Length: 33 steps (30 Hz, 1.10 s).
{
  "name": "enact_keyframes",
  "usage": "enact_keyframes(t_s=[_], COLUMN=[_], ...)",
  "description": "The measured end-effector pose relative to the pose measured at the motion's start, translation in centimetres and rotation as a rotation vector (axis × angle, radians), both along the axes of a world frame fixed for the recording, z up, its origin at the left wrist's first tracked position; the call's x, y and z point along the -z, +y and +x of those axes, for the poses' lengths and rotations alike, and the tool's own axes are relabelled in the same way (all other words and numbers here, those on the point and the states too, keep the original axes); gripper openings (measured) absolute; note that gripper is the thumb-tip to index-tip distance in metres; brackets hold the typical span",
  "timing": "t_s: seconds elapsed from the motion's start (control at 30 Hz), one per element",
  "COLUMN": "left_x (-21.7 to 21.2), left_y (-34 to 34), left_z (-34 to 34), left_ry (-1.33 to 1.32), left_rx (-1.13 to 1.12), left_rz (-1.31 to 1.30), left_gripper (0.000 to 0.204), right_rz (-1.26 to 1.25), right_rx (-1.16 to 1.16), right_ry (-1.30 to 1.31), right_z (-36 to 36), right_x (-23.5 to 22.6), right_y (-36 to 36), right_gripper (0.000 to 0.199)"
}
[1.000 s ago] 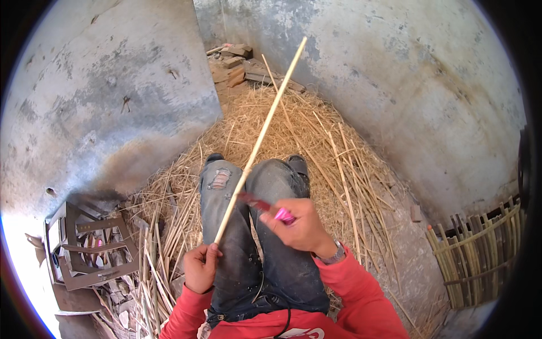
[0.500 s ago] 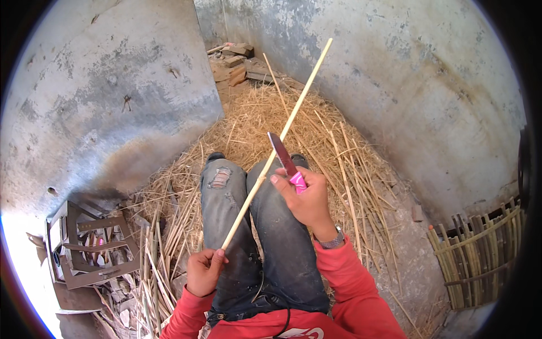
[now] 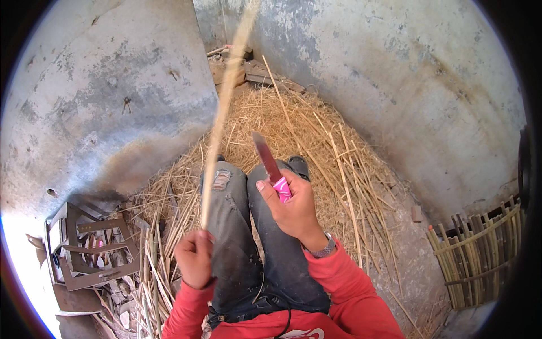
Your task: The person scrapes a long thin wooden stick using a small knife, removing outer layers and smoothing the surface by drawing the blade repeatedly along the length of the wood while sitting on a straw-covered floor.
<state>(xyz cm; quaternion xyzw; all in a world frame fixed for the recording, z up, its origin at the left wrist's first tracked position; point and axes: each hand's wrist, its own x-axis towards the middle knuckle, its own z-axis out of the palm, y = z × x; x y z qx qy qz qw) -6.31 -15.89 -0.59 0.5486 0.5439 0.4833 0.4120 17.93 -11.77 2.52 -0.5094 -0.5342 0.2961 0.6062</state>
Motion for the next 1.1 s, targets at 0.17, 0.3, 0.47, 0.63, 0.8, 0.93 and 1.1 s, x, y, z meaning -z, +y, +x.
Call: enact_keyframes(t_s=[0.17, 0.3, 0.47, 0.63, 0.8, 0.93, 1.1], left_x=[-10.1, -15.5, -10.1, -3.0, 1.0, -2.2, -10.8], left_y=[5.2, 6.3, 10.6, 17.1, 23.8, 29.4, 33.4], left_z=[2.7, 5.5, 12.8, 17.1, 15.8, 13.3, 15.9], left_ry=[-0.309, -0.407, -0.327, -0.101, 0.257, -0.192, -0.313], left_rx=[-0.015, 0.089, 0.227, 0.244, 0.249, 0.066, 0.248], left_rz=[0.404, 0.547, 0.441, 0.518, 0.841, 0.518, 0.544], left_gripper=[0.028, 0.03, 0.021, 0.02, 0.021, 0.037, 0.057], right_rz=[0.083, 0.116, 0.326, 0.27, 0.2, 0.037, -0.101], right_rx=[-0.151, -0.148, 0.044, 0.136, 0.214, 0.229, 0.148], right_ry=[0.295, 0.37, 0.106, 0.024, 0.06, -0.096, -0.035], right_z=[-0.7, -1.1, 2.4, 3.5, 4.1, 4.6, 3.6], right_x=[-5.0, -10.0, -12.6, -11.3, -3.1, 6.5, 14.4], right_y=[0.5, 0.4, 4.9, 10.2, 15.7, 18.7, 20.0], right_gripper=[0.027, 0.035, 0.036, 0.026, 0.02, 0.021, 0.021])
